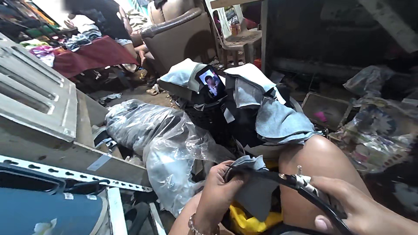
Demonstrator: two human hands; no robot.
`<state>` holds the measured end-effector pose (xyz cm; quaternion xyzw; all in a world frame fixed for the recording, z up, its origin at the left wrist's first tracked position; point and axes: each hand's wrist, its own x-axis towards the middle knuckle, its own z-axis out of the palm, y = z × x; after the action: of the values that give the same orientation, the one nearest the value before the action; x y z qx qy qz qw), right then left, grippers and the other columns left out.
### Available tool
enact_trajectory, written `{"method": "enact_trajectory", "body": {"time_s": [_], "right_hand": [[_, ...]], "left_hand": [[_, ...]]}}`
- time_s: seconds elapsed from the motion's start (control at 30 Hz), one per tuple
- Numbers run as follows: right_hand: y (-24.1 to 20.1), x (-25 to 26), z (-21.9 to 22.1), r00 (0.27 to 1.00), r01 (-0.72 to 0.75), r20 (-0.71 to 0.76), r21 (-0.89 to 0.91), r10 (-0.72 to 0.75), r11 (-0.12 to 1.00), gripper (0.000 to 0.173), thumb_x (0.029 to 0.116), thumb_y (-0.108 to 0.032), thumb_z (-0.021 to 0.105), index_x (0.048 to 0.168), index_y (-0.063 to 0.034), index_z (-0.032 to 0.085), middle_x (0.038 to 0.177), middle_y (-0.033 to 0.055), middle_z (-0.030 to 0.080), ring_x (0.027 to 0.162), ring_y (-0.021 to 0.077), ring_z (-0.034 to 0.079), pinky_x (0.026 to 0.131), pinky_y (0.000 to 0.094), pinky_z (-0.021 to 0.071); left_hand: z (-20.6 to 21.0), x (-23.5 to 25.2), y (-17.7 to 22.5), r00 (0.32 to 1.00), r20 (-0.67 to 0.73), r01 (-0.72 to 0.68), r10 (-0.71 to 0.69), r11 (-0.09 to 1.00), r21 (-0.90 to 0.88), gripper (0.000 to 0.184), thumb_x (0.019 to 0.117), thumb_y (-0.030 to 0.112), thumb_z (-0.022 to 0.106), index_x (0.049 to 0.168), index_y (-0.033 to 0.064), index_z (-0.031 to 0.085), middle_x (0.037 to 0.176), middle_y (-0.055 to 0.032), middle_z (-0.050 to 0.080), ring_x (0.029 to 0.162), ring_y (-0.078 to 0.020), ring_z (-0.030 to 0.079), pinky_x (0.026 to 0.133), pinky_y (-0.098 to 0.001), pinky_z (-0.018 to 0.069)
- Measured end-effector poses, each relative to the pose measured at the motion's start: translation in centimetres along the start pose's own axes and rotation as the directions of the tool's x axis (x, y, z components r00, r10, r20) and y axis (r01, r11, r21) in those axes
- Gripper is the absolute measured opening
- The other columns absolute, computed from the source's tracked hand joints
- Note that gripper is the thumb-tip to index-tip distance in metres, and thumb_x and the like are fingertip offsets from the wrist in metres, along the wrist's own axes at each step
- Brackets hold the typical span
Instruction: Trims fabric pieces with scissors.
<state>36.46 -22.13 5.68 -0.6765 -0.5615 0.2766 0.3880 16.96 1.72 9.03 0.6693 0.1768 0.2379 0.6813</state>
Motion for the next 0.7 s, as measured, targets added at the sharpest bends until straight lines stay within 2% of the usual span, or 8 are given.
{"method": "enact_trajectory", "body": {"time_s": [0.1,0.23,0.3,0.4,0.43,0.57,0.63,0.7], "right_hand": [[0.4,-0.7,0.6,0.998,0.012,-0.056,0.029,-0.010,1.000,0.044,0.0854,-0.039,0.076,0.084,0.0037,0.065,0.073,0.0138,0.061,0.063,0.0187,0.057,0.056,0.0368,0.0465],[0.1,-1.6,0.8,0.999,-0.034,-0.025,0.061,0.036,0.998,0.046,0.0878,-0.040,0.075,0.083,0.0042,0.063,0.070,0.0135,0.059,0.060,0.0198,0.056,0.055,0.0385,0.0454],[-0.4,-1.8,0.6,0.999,-0.045,-0.002,0.027,0.045,0.999,0.054,0.0887,-0.048,0.072,0.087,0.0053,0.064,0.074,0.0170,0.061,0.065,0.0261,0.059,0.058,0.0449,0.0472],[-1.1,-1.7,0.4,0.999,-0.039,0.028,-0.010,0.039,0.999,0.073,0.0851,-0.063,0.068,0.110,0.0056,0.066,0.094,0.0211,0.066,0.082,0.0319,0.064,0.072,0.0517,0.0531],[-1.0,-1.8,0.6,0.999,-0.036,0.025,-0.014,0.036,0.999,0.075,0.0846,-0.065,0.068,0.111,0.0052,0.066,0.096,0.0211,0.067,0.083,0.0319,0.065,0.073,0.0518,0.0536],[-0.7,-2.0,1.1,0.999,-0.049,-0.001,0.015,0.049,0.999,0.055,0.0865,-0.049,0.073,0.090,0.0058,0.065,0.079,0.0184,0.063,0.069,0.0272,0.060,0.061,0.0454,0.0491],[-1.0,-2.2,1.2,0.998,-0.066,0.019,0.030,0.066,0.997,0.047,0.0868,-0.038,0.075,0.085,0.0066,0.063,0.074,0.0173,0.060,0.065,0.0258,0.058,0.059,0.0438,0.0461],[-1.0,-2.3,1.2,0.998,-0.058,0.027,0.038,0.057,0.998,0.044,0.0883,-0.035,0.075,0.080,0.0066,0.062,0.069,0.0160,0.058,0.061,0.0241,0.056,0.056,0.0421,0.0444]], "left_hand": [[0.3,-0.5,0.0,0.998,-0.057,-0.044,0.041,0.997,-0.055,0.009,0.0891,0.006,0.070,0.098,0.0083,0.072,0.089,0.0058,0.073,0.081,-0.0014,0.069,0.076,-0.0221,0.0593],[1.2,-0.9,0.2,0.988,-0.148,-0.049,0.036,0.995,-0.089,0.005,0.0916,0.007,0.068,0.096,0.0062,0.071,0.085,0.0036,0.073,0.076,-0.0031,0.069,0.072,-0.0226,0.0599],[1.6,-1.0,0.1,0.989,-0.150,-0.014,-0.002,0.995,-0.102,0.005,0.0911,0.004,0.066,0.094,0.0056,0.070,0.084,0.0033,0.073,0.075,-0.0033,0.069,0.072,-0.0231,0.0601],[1.8,-1.5,-0.4,0.996,-0.070,0.040,-0.047,0.995,-0.095,0.013,0.0890,-0.001,0.063,0.097,0.0050,0.071,0.091,0.0040,0.074,0.080,-0.0025,0.070,0.076,-0.0233,0.0601],[1.9,-1.7,-0.5,0.996,-0.059,0.057,-0.063,0.992,-0.109,0.014,0.0886,-0.002,0.062,0.098,0.0046,0.071,0.092,0.0033,0.074,0.081,-0.0029,0.070,0.077,-0.0236,0.0602],[1.9,-2.4,-0.3,0.995,-0.078,0.060,-0.065,0.996,-0.071,0.013,0.0867,-0.002,0.062,0.093,0.0052,0.072,0.090,0.0040,0.073,0.079,-0.0009,0.069,0.075,-0.0214,0.0593],[1.7,-2.8,-0.1,0.994,-0.094,0.048,-0.052,0.998,-0.040,0.008,0.0878,0.004,0.066,0.088,0.0073,0.073,0.086,0.0056,0.072,0.076,0.0002,0.067,0.072,-0.0199,0.0581],[1.4,-3.1,0.1,0.994,-0.090,0.056,-0.059,0.998,-0.042,0.007,0.0897,0.005,0.066,0.090,0.0067,0.073,0.083,0.0049,0.073,0.073,-0.0012,0.068,0.070,-0.0211,0.0589]]}}
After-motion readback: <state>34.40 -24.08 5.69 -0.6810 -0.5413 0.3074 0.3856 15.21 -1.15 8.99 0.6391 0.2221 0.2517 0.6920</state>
